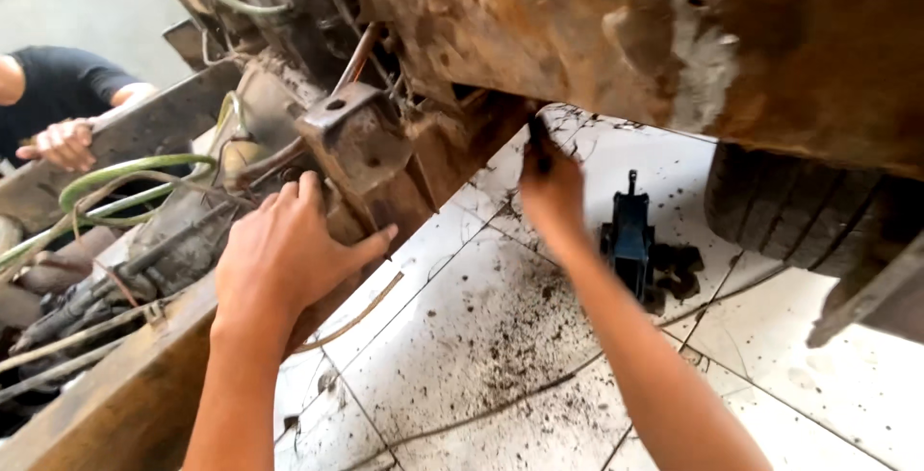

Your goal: The person uses a wire brush to scrub rust and grime from the undercarriage of a vehicle, focusing on a metal bracket and the frame. The person holds the frame with one hand while scrubbing with the other, moving the brush back and forth across the surface.

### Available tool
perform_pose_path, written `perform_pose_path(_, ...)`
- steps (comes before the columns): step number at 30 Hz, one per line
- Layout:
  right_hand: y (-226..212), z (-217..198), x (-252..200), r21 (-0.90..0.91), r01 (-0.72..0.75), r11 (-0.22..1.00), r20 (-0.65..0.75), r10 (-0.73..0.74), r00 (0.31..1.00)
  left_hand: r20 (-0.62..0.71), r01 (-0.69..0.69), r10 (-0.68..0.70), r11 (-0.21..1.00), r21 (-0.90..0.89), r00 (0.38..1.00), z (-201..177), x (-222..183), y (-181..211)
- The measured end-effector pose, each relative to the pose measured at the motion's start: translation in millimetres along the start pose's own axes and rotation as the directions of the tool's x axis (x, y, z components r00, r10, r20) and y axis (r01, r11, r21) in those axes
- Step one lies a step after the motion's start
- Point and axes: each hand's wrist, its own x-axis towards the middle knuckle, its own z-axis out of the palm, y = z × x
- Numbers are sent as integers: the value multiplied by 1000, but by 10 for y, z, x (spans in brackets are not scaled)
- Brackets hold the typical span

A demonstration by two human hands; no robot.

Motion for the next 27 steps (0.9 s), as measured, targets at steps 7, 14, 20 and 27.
perform_pose_path(7, -145, -46, -214, 22, -138, 990, 166, 132, 977, -66, -18, 15, 999, -42, 998, -9, -18, -39)
perform_pose_path(14, 246, -40, 154, 64, -200, 978, 10, 200, 980, -50, -5, 3, 999, -45, 999, 11, -51, -47)
perform_pose_path(20, 342, 165, 454, 109, -151, 982, -97, 162, 982, -42, -32, 31, 999, -4, 999, 17, -23, -65)
perform_pose_path(27, 292, 354, 166, 177, 99, 979, -266, -50, 963, -45, -17, 17, 1000, -5, 999, 58, -6, -92)
